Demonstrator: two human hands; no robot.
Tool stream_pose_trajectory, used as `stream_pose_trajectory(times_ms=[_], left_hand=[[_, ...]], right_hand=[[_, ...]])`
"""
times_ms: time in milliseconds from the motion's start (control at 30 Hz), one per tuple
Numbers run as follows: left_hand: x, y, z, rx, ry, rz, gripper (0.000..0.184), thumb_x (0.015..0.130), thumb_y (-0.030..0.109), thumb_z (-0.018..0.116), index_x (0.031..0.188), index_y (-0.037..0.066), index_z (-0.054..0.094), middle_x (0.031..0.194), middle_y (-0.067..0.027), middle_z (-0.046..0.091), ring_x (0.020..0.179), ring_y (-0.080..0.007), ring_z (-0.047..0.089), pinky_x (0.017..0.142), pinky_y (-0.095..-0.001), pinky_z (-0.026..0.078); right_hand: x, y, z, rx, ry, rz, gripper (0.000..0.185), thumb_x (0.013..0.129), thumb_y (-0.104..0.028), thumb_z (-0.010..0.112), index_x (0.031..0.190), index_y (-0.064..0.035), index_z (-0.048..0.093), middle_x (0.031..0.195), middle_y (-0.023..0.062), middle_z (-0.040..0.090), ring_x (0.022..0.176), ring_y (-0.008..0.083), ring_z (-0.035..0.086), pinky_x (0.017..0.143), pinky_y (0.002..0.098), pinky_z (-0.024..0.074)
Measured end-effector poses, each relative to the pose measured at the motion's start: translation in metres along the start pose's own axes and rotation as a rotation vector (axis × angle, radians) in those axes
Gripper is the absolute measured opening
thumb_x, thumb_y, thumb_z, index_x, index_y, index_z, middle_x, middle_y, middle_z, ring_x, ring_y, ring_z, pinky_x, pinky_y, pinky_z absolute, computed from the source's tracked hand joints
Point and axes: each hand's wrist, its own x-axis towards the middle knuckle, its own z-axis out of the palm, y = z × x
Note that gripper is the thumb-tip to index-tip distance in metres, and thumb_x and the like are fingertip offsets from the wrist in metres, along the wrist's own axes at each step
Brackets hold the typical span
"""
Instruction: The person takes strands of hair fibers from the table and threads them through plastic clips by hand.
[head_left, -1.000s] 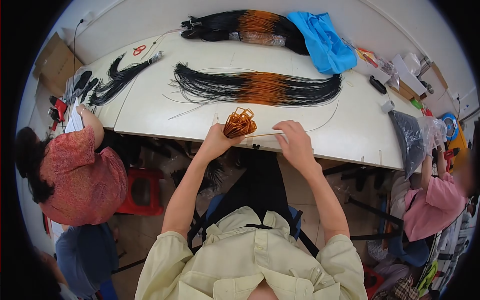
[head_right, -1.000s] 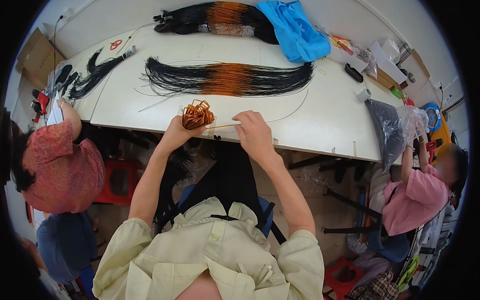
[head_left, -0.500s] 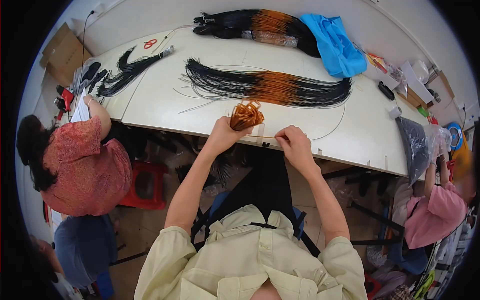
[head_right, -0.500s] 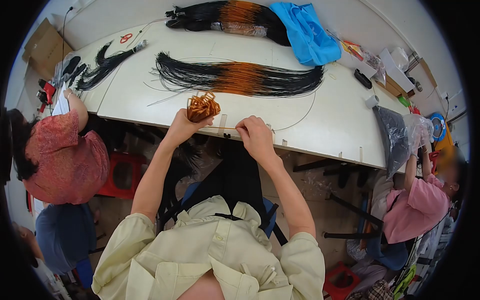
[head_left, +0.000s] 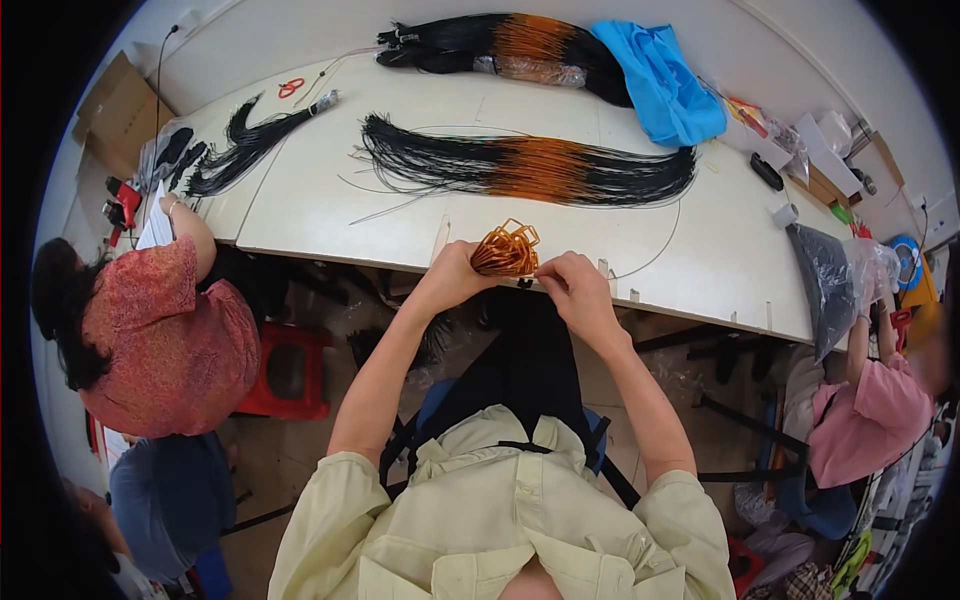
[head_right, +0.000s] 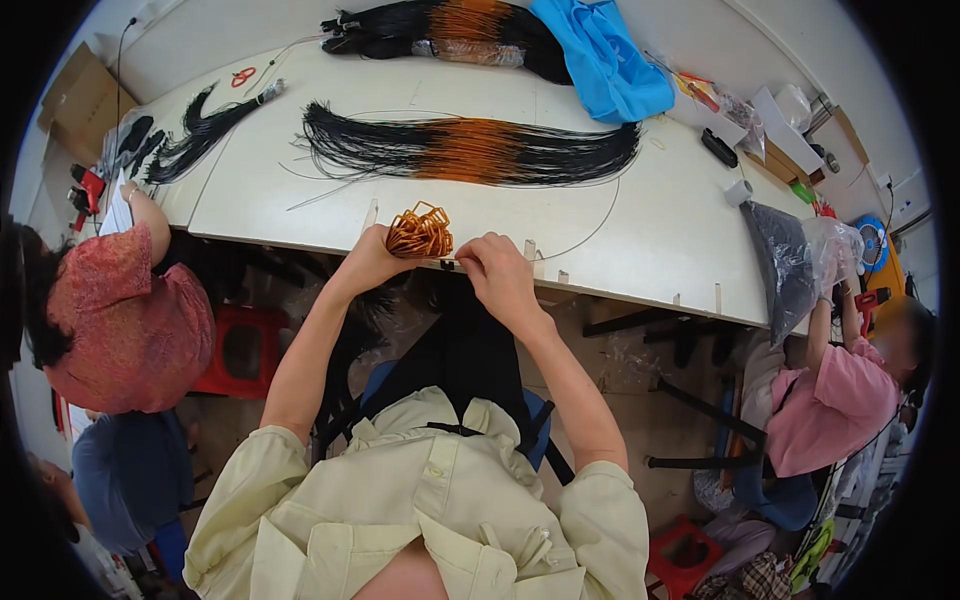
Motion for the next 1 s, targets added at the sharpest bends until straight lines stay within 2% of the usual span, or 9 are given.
stream_pose_trajectory(times_ms=[100,233,400,600,767,900,933,1000], left_hand=[[-0.001,0.0,-0.002,0.027,-0.016,0.018,0.023,0.074,0.006,0.076,0.089,-0.009,0.067,0.077,-0.011,0.07,0.063,-0.0154,0.058,0.063,-0.0282,0.049],[-0.002,-0.001,-0.002,-0.007,-0.016,-0.071,0.021,0.073,0.005,0.077,0.088,-0.007,0.069,0.077,-0.0065,0.07,0.064,-0.0123,0.055,0.064,-0.025,0.049],[-0.001,-0.012,-0.001,-0.025,-0.02,-0.012,0.023,0.073,0.005,0.075,0.089,-0.01,0.066,0.076,-0.0109,0.07,0.063,-0.0151,0.057,0.063,-0.0282,0.048],[-0.008,-0.004,0.002,-0.029,0.012,-0.017,0.023,0.074,0.004,0.075,0.09,-0.01,0.066,0.075,-0.0106,0.07,0.063,-0.0157,0.059,0.063,-0.0277,0.049],[-0.023,-0.003,0.021,-0.046,0.082,-0.068,0.022,0.074,0.004,0.074,0.089,-0.01,0.067,0.075,-0.0106,0.07,0.063,-0.0149,0.061,0.061,-0.0272,0.049],[-0.039,-0.016,0.049,-0.265,0.227,-0.144,0.02,0.074,0.005,0.075,0.087,-0.009,0.067,0.075,-0.0103,0.07,0.063,-0.0137,0.061,0.059,-0.0265,0.049],[-0.041,-0.016,0.054,-0.263,0.227,-0.149,0.02,0.074,0.005,0.075,0.087,-0.009,0.067,0.075,-0.0103,0.07,0.063,-0.0137,0.061,0.059,-0.0265,0.049],[-0.045,-0.016,0.063,-0.269,0.283,-0.161,0.02,0.074,0.006,0.075,0.086,-0.009,0.068,0.074,-0.0099,0.07,0.063,-0.0131,0.061,0.058,-0.0259,0.048]], right_hand=[[-0.001,0.0,0.002,-0.001,-0.002,-0.008,0.005,0.083,-0.002,0.063,0.088,-0.0022,0.065,0.083,0.0057,0.06,0.077,0.021,0.055,0.069,0.0302,0.0445],[-0.001,-0.002,0.002,0.002,-0.002,-0.018,0.006,0.083,-0.002,0.063,0.088,-0.0022,0.065,0.084,0.0057,0.06,0.078,0.0211,0.055,0.07,0.03,0.0446],[-0.002,-0.002,0.002,0.005,-0.013,-0.011,0.006,0.083,-0.001,0.062,0.088,-0.0019,0.065,0.084,0.0059,0.06,0.079,0.0211,0.055,0.071,0.0298,0.0446],[-0.005,-0.003,0.006,-0.02,0.031,-0.015,0.005,0.082,-0.002,0.063,0.087,-0.003,0.065,0.083,0.006,0.061,0.075,0.0223,0.057,0.069,0.0308,0.0455],[-0.016,-0.019,0.012,-0.194,0.031,0.121,0.004,0.084,-0.003,0.063,0.088,-0.0019,0.064,0.081,0.006,0.062,0.07,0.0197,0.058,0.066,0.0315,0.0467],[-0.034,-0.027,0.043,0.311,0.238,0.503,0.008,0.086,-0.004,0.063,0.093,-0.0022,0.062,0.079,0.0063,0.063,0.07,0.0167,0.061,0.065,0.0298,0.0487],[-0.035,-0.026,0.049,0.313,0.235,0.505,0.008,0.086,-0.004,0.063,0.093,-0.0022,0.062,0.079,0.0063,0.063,0.07,0.0167,0.061,0.065,0.0298,0.0487],[-0.039,-0.023,0.058,0.74,0.302,0.591,0.009,0.088,-0.004,0.062,0.097,-0.0022,0.06,0.082,0.0066,0.063,0.074,0.016,0.062,0.068,0.0282,0.0495]])
